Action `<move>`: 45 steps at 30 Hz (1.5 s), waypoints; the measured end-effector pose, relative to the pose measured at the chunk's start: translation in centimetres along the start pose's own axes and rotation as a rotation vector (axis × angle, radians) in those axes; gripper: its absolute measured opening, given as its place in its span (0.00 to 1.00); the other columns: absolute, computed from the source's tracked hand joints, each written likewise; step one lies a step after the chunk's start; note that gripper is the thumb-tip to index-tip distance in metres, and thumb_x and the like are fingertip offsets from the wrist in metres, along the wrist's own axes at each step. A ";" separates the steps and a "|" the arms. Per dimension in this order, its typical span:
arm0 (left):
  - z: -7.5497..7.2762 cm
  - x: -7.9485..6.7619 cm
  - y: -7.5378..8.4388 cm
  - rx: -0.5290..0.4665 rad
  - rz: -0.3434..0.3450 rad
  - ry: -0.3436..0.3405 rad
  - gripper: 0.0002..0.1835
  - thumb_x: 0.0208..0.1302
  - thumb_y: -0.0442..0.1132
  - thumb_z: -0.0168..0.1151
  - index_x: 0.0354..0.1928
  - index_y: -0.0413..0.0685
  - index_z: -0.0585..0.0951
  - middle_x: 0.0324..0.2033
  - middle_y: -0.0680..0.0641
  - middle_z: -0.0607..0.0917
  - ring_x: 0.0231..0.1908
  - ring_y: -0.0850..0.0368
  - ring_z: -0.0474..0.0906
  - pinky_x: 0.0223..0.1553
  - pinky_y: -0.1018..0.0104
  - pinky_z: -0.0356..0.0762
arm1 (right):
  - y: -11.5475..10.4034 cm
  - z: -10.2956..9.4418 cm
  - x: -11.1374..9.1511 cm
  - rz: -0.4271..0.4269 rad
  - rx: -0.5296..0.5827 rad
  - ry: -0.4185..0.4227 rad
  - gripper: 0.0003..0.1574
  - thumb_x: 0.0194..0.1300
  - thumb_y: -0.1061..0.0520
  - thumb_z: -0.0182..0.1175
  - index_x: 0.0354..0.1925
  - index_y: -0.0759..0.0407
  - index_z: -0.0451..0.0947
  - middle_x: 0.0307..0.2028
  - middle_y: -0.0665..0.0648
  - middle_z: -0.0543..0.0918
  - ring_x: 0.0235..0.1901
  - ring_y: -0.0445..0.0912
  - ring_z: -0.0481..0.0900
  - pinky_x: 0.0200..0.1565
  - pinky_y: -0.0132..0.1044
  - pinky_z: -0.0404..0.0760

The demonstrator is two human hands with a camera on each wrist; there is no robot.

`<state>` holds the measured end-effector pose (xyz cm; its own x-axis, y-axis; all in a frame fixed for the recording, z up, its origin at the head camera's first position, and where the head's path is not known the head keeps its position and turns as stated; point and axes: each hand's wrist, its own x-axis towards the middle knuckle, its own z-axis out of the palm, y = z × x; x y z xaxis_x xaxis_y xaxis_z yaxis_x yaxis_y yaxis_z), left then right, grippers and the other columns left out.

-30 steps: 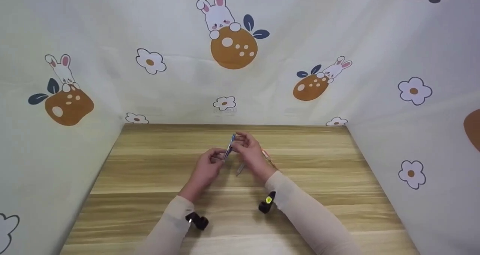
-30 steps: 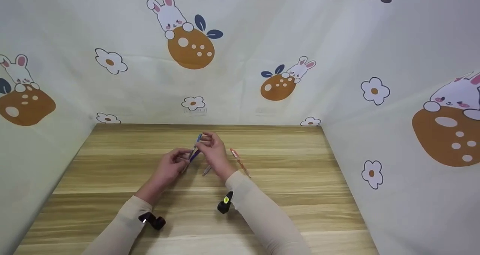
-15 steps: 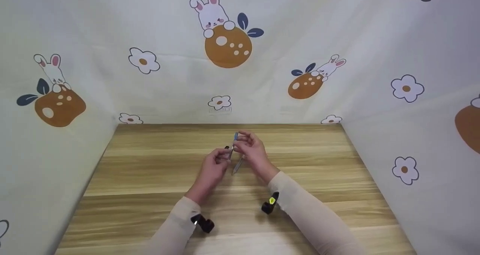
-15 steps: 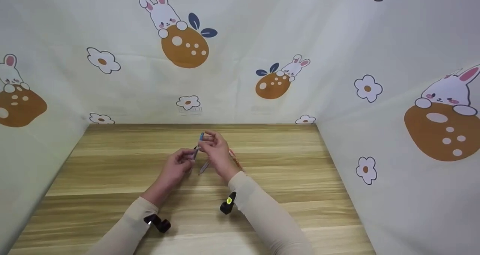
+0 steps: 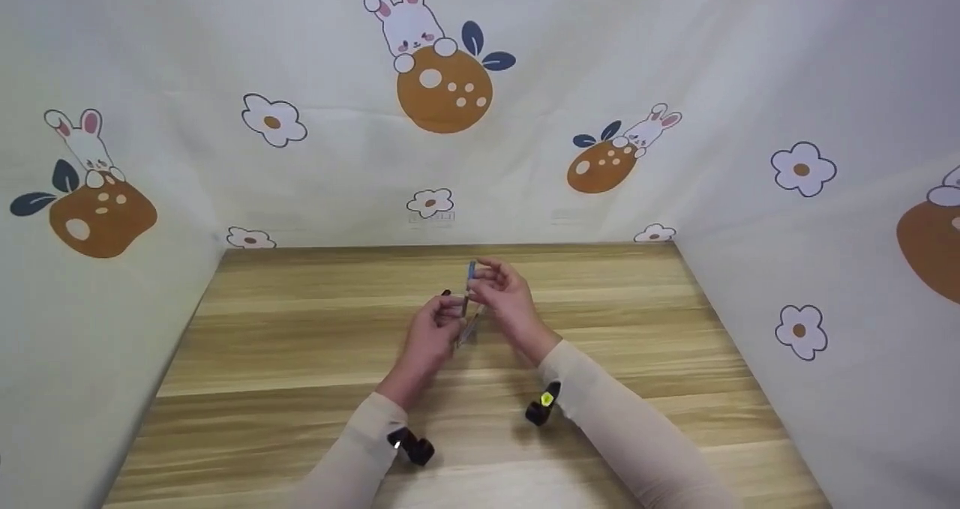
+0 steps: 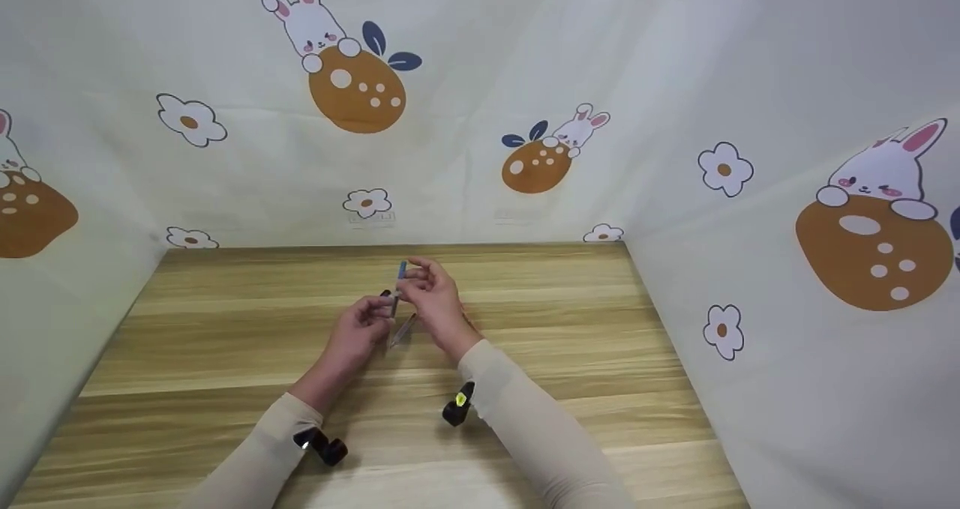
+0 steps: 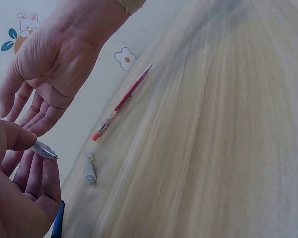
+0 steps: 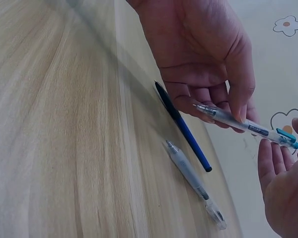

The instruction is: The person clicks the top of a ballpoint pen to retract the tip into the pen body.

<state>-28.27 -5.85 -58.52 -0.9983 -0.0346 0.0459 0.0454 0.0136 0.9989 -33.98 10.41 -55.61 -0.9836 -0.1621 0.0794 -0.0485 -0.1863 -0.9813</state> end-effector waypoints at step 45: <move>2.0 -0.3 0.4 -0.119 -0.035 -0.054 0.21 0.61 0.23 0.62 0.58 0.33 0.79 0.47 0.40 0.83 0.42 0.53 0.81 0.37 0.65 0.84 | -1.7 -1.6 -0.5 -0.130 -0.298 -0.143 0.38 0.67 0.74 0.69 0.73 0.63 0.76 0.57 0.73 0.82 0.54 0.53 0.84 0.52 0.37 0.86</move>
<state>-27.99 -3.87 -58.12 -0.9997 0.0209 0.0138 0.0115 -0.1054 0.9944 -33.67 12.30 -54.30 -0.9323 -0.2940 0.2105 -0.2416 0.0735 -0.9676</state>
